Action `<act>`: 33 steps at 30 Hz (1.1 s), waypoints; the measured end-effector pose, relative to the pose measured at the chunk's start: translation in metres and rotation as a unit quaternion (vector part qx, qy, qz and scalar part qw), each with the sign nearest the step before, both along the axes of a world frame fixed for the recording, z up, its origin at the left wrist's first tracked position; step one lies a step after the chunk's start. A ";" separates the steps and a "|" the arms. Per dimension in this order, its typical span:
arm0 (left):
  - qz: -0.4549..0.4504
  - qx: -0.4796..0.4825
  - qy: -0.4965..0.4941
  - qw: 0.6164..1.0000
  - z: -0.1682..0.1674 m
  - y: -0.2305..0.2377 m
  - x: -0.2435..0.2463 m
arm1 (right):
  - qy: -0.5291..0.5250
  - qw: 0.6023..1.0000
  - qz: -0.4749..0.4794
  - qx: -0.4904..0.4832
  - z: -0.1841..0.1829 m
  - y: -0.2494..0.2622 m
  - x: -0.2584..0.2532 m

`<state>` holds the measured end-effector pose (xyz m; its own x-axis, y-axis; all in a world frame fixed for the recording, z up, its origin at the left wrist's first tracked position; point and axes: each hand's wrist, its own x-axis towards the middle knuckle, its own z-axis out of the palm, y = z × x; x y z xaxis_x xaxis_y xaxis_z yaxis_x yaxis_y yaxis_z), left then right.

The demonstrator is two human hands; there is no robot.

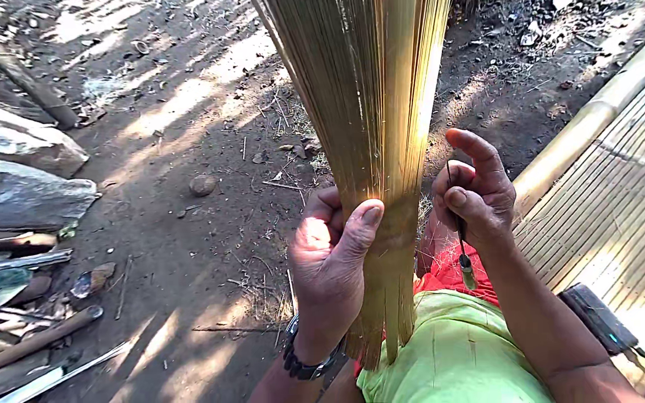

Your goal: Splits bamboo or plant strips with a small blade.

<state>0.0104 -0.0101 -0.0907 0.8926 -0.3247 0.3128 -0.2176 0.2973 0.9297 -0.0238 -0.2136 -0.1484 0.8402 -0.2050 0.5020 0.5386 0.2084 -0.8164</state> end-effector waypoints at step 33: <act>-0.063 -0.029 -0.001 0.998 -0.005 0.015 0.010 | -0.115 0.971 0.180 -0.110 -0.020 0.007 -0.039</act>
